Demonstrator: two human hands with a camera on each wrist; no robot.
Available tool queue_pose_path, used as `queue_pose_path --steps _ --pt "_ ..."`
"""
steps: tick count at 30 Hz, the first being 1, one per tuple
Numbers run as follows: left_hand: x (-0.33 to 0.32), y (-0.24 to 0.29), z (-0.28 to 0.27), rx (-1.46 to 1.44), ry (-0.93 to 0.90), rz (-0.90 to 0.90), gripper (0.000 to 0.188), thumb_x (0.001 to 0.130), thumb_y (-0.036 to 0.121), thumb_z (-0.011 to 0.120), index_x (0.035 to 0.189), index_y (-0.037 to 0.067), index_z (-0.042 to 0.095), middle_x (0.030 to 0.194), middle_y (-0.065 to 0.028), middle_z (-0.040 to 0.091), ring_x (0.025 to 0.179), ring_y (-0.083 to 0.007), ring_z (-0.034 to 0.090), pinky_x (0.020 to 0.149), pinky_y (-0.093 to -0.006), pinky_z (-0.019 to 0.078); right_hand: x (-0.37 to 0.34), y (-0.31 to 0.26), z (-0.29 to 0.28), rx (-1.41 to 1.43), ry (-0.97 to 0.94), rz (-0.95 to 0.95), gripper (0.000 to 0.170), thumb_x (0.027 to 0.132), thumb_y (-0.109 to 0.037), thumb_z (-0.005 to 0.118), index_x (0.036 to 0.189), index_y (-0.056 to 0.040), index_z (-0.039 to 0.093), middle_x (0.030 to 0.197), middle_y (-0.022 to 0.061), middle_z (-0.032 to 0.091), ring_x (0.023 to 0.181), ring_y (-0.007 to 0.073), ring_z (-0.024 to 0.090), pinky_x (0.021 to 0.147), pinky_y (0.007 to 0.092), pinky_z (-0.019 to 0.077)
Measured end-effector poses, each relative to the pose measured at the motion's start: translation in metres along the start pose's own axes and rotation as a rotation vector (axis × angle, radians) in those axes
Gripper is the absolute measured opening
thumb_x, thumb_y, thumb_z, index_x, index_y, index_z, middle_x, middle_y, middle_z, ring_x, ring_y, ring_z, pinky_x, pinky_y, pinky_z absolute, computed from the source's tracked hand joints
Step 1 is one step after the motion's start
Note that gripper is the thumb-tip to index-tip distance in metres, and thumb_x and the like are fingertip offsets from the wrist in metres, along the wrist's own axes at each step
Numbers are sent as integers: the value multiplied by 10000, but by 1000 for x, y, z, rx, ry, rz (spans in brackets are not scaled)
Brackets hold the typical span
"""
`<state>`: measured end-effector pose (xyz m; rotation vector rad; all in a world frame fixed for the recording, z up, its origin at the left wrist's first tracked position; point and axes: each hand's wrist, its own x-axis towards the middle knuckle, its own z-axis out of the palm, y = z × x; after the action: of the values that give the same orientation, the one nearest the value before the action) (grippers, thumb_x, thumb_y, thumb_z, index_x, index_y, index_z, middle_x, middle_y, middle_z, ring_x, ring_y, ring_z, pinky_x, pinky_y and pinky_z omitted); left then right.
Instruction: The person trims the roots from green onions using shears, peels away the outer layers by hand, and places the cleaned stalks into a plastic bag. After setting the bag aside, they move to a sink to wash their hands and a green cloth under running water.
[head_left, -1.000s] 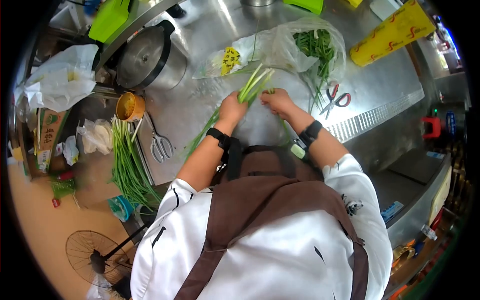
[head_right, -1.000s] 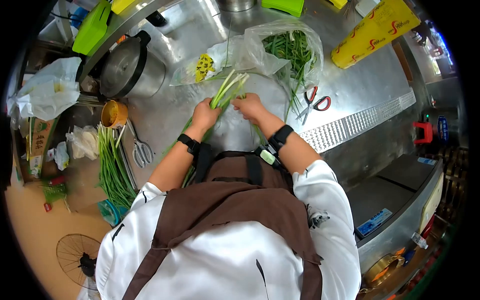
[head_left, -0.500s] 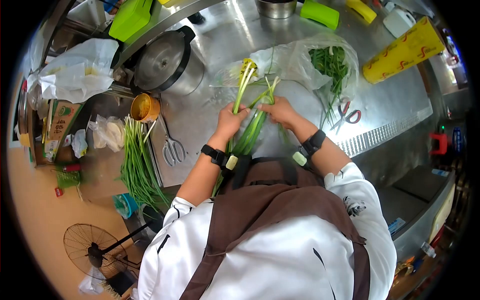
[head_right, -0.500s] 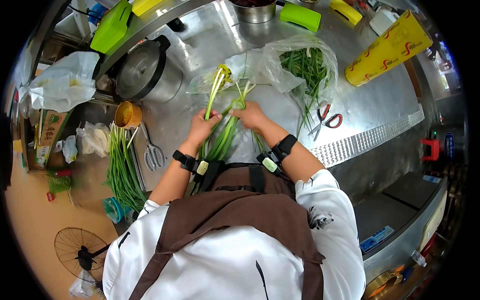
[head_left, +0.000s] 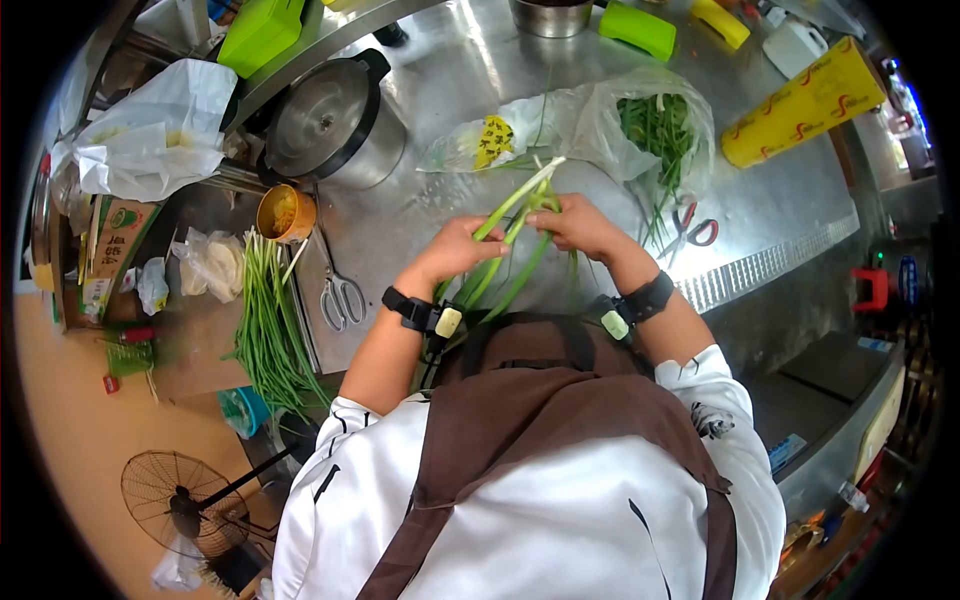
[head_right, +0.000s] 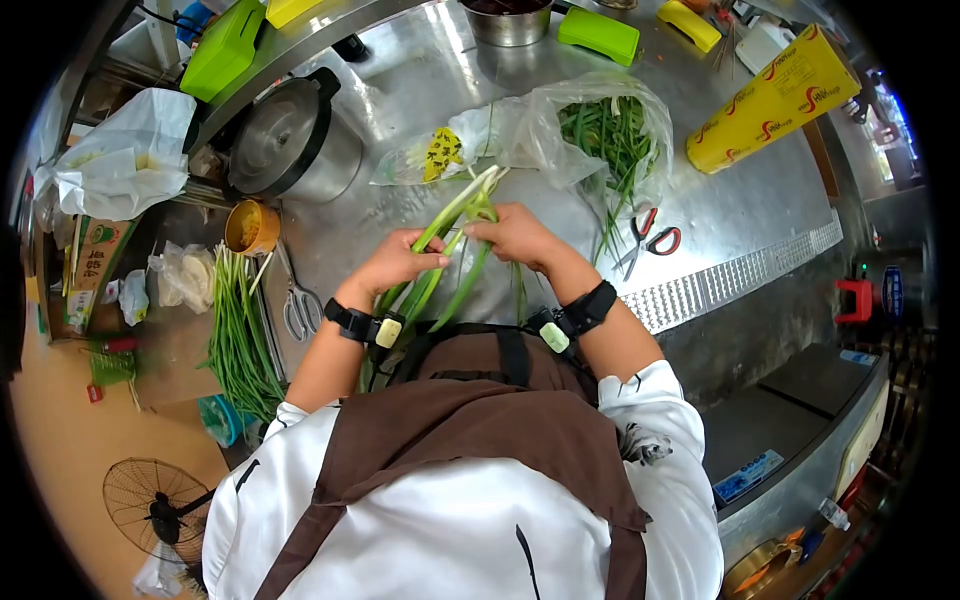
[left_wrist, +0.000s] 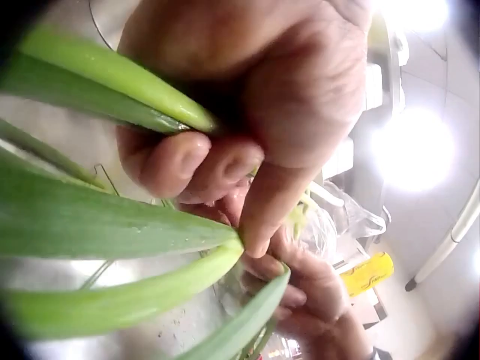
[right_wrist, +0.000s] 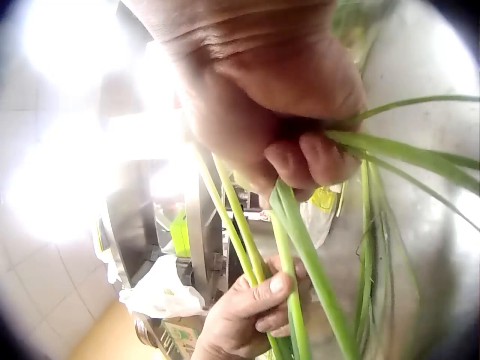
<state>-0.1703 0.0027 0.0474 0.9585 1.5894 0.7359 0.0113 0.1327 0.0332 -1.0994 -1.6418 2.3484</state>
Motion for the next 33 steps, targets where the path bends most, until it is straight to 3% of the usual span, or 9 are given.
queue_pose_path --steps 5,12,14,16,18,24,28,30,33 --pt "-21 -19 -27 -58 -46 -105 240 759 194 724 924 55 618 647 40 507 525 -37 396 473 -207 303 -3 5 -29 316 151 -89 150 865 -146 582 910 -7 615 668 -6 489 416 60 317 398 211 256" --pt "-33 -40 -43 -109 -51 -101 220 800 209 679 934 57 592 683 27 551 566 -56 439 503 -198 317 -7 4 -26 350 261 -131 164 897 -177 539 942 -27 586 672 -11 483 475 70 370 455 214 291" --pt "-34 -56 -47 -236 9 -32 236 818 205 660 966 54 556 700 27 564 585 -60 462 516 -211 349 -1 13 -40 455 508 -227 175 911 -198 522 916 -32 578 672 -2 489 553 89 441 495 227 351" --pt "-38 -45 -46 -335 57 -99 244 825 203 651 980 50 542 696 22 569 589 -66 481 516 -216 363 -1 13 -46 472 422 -280 210 918 -229 520 884 -28 568 663 12 517 586 127 493 507 281 406" --pt "-32 -41 -42 -433 102 -161 251 832 201 643 993 46 528 693 16 575 594 -72 500 516 -222 378 -8 10 -41 434 320 -96 203 922 -224 512 904 -28 559 676 22 527 577 141 504 516 304 434" --pt "43 -64 -6 321 550 47 236 737 184 698 875 16 605 720 -75 629 643 -156 584 618 -314 474 10 31 -27 460 206 -29 143 879 -154 561 869 -14 537 678 47 512 465 106 415 429 275 368" --pt "60 -56 6 486 537 -10 245 690 175 710 849 10 624 735 -102 637 642 -174 586 639 -336 473 19 36 -13 368 247 -14 141 788 -88 640 843 -8 537 677 53 511 405 91 347 370 255 290" --pt "58 -50 8 449 418 -33 246 716 184 644 895 15 638 815 -212 638 780 -357 615 695 -407 474 20 37 -8 317 221 -9 115 801 -98 631 829 -19 552 672 27 498 422 83 349 403 245 294" --pt "65 -59 2 398 343 2 223 701 170 681 856 16 635 709 -152 638 640 -296 611 590 -359 469 27 39 -3 189 257 44 164 790 -124 662 856 -12 562 678 20 497 440 89 369 408 243 310"
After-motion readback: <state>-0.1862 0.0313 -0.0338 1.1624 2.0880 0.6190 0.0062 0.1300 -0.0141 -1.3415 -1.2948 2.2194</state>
